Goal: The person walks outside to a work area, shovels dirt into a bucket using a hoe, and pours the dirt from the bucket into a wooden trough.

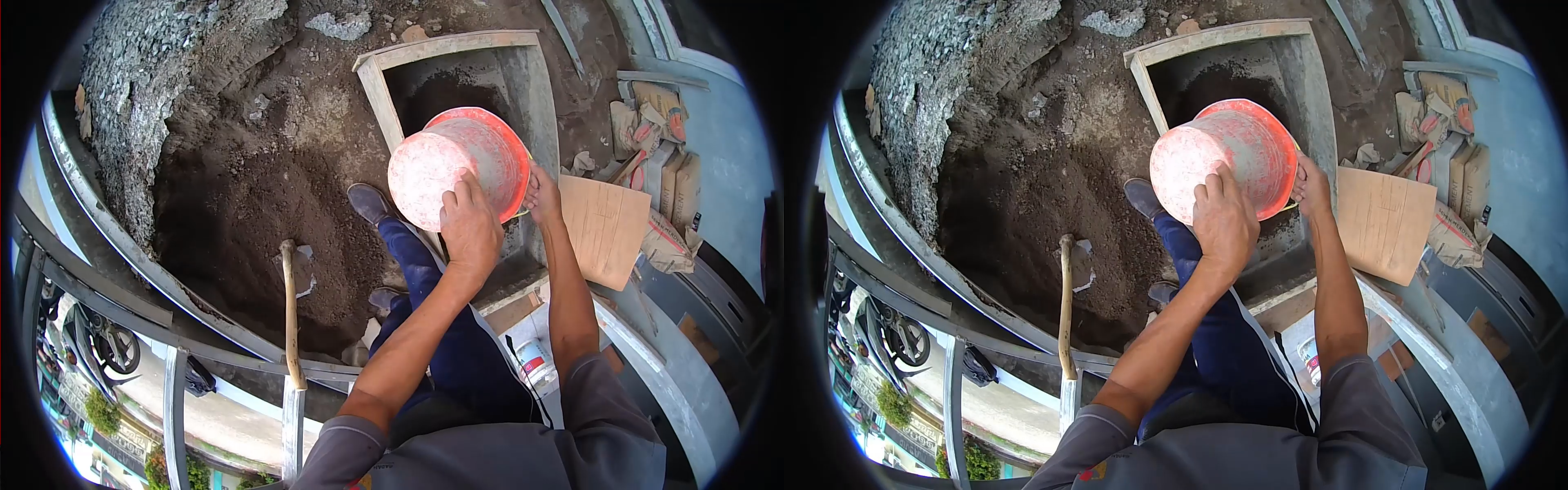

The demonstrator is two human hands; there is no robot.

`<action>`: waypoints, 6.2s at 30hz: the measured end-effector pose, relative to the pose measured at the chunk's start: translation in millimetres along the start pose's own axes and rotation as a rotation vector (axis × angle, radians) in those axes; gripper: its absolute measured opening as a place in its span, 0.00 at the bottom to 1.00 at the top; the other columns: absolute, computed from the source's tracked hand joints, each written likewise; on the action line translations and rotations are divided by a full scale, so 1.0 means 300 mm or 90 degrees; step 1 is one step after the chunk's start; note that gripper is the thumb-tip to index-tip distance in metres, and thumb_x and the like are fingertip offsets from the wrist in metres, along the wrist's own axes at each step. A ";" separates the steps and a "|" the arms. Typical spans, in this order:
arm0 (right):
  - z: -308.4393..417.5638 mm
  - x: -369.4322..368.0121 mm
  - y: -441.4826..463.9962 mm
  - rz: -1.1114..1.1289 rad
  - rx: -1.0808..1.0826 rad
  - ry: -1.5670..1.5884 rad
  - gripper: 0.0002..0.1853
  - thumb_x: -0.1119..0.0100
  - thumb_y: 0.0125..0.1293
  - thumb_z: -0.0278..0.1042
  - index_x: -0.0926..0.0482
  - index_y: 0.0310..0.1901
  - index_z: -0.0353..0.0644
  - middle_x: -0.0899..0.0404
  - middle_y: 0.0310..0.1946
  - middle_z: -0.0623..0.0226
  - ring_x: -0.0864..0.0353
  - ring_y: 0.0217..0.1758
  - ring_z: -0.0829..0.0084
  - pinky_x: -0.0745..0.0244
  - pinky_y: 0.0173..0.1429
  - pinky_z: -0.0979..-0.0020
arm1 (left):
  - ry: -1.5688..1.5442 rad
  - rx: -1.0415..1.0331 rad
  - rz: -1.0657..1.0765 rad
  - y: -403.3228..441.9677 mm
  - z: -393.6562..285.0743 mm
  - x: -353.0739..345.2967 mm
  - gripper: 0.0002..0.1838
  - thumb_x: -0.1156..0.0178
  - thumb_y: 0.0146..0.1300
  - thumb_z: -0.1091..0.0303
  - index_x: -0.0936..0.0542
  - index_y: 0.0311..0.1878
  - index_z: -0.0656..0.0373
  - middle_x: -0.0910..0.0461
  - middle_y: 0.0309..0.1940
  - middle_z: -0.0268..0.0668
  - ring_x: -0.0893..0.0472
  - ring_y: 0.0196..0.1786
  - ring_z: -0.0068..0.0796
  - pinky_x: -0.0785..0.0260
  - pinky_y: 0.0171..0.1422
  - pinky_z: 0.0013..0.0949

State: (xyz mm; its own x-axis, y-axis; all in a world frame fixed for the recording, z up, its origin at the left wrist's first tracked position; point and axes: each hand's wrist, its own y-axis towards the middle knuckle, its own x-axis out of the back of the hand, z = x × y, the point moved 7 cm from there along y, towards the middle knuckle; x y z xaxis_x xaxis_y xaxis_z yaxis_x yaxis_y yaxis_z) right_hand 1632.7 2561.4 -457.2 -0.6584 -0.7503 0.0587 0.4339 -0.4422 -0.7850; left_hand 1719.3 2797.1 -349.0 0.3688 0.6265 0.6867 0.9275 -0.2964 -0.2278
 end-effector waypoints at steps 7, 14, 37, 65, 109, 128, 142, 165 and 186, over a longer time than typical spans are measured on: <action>-0.127 0.076 -0.086 -0.021 -0.031 0.159 0.24 0.44 0.79 0.50 0.36 0.23 0.55 0.44 0.11 0.82 0.48 0.10 0.84 0.52 0.15 0.76 | -0.041 -0.009 0.053 -0.020 -0.001 -0.046 0.37 0.38 0.64 0.66 0.33 0.71 0.81 0.25 0.50 0.52 0.26 0.49 0.50 0.32 0.53 0.48; -0.102 0.098 -0.222 -0.178 0.047 0.232 0.25 0.49 0.81 0.46 0.38 0.21 0.57 0.44 0.11 0.82 0.48 0.10 0.84 0.52 0.16 0.78 | -0.024 -0.158 0.015 -0.134 -0.203 0.042 0.38 0.35 0.61 0.63 0.30 0.71 0.78 0.25 0.49 0.50 0.26 0.52 0.47 0.34 0.56 0.47; -0.076 -1.488 -0.251 0.446 0.247 -0.755 0.24 0.42 0.72 0.50 0.18 0.35 0.31 0.17 0.30 0.49 0.17 0.36 0.60 0.25 0.46 0.60 | -1.152 0.647 -0.192 0.030 1.249 -0.089 0.39 0.66 0.80 0.30 0.31 0.75 0.52 0.25 0.69 0.43 0.23 0.69 0.46 0.27 0.68 0.60; -1.325 -1.535 -0.346 0.616 0.196 -1.054 0.36 0.42 0.69 0.65 0.16 0.48 0.29 0.15 0.48 0.34 0.16 0.56 0.36 0.23 0.63 0.44 | -0.111 0.799 0.142 -1.244 1.164 0.484 0.24 0.32 0.64 0.57 0.26 0.54 0.66 0.15 0.32 0.61 0.14 0.40 0.66 0.21 0.47 0.59; -2.179 -1.512 -0.597 0.487 -0.490 -0.587 0.09 0.35 0.64 0.26 0.25 0.40 0.34 0.26 0.25 0.61 0.23 0.21 0.65 0.17 0.27 0.59 | -0.462 0.913 -0.140 -1.393 1.122 0.490 0.23 0.35 0.60 0.65 0.22 0.52 0.74 0.18 0.31 0.46 0.19 0.33 0.30 0.26 0.40 0.36; -0.656 -1.440 -0.389 0.346 -0.316 -0.334 0.12 0.35 0.69 0.32 0.31 0.34 0.44 0.29 0.22 0.67 0.30 0.19 0.71 0.27 0.25 0.65 | -0.534 0.384 0.105 -0.891 0.381 0.886 0.40 0.35 0.64 0.63 0.40 0.68 0.82 0.18 0.30 0.67 0.13 0.31 0.64 0.18 0.37 0.55; -0.647 -1.298 -0.017 0.210 0.199 -0.392 0.20 0.37 0.65 0.29 0.35 0.53 0.32 0.26 0.33 0.58 0.21 0.23 0.66 0.16 0.29 0.61 | -0.303 0.516 0.086 -0.946 1.160 -0.308 0.25 0.32 0.55 0.68 0.23 0.57 0.58 0.16 0.47 0.52 0.18 0.55 0.58 0.28 0.61 0.55; -1.353 -1.686 -0.083 0.316 0.038 -0.699 0.16 0.35 0.63 0.29 0.22 0.45 0.24 0.21 0.30 0.57 0.17 0.25 0.64 0.13 0.29 0.59 | -0.794 0.679 -0.089 -1.161 1.194 0.079 0.20 0.31 0.62 0.60 0.21 0.48 0.68 0.20 0.27 0.38 0.20 0.25 0.28 0.28 0.30 0.36; -1.880 -1.282 -0.357 0.360 -0.457 -0.493 0.09 0.36 0.64 0.25 0.27 0.41 0.35 0.27 0.27 0.61 0.22 0.24 0.65 0.16 0.29 0.57 | -0.543 0.782 0.037 -1.303 0.978 0.511 0.23 0.38 0.61 0.63 0.25 0.51 0.74 0.17 0.31 0.61 0.14 0.38 0.55 0.24 0.47 0.50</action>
State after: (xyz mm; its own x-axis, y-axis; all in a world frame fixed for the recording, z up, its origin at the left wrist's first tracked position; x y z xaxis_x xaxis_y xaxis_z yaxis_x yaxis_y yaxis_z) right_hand 1492.7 3174.2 -743.5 0.1670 -0.9556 -0.2427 -0.0611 0.2357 -0.9699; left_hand 1431.0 3220.6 -357.2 -0.0720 0.9851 0.1563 0.2227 0.1687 -0.9602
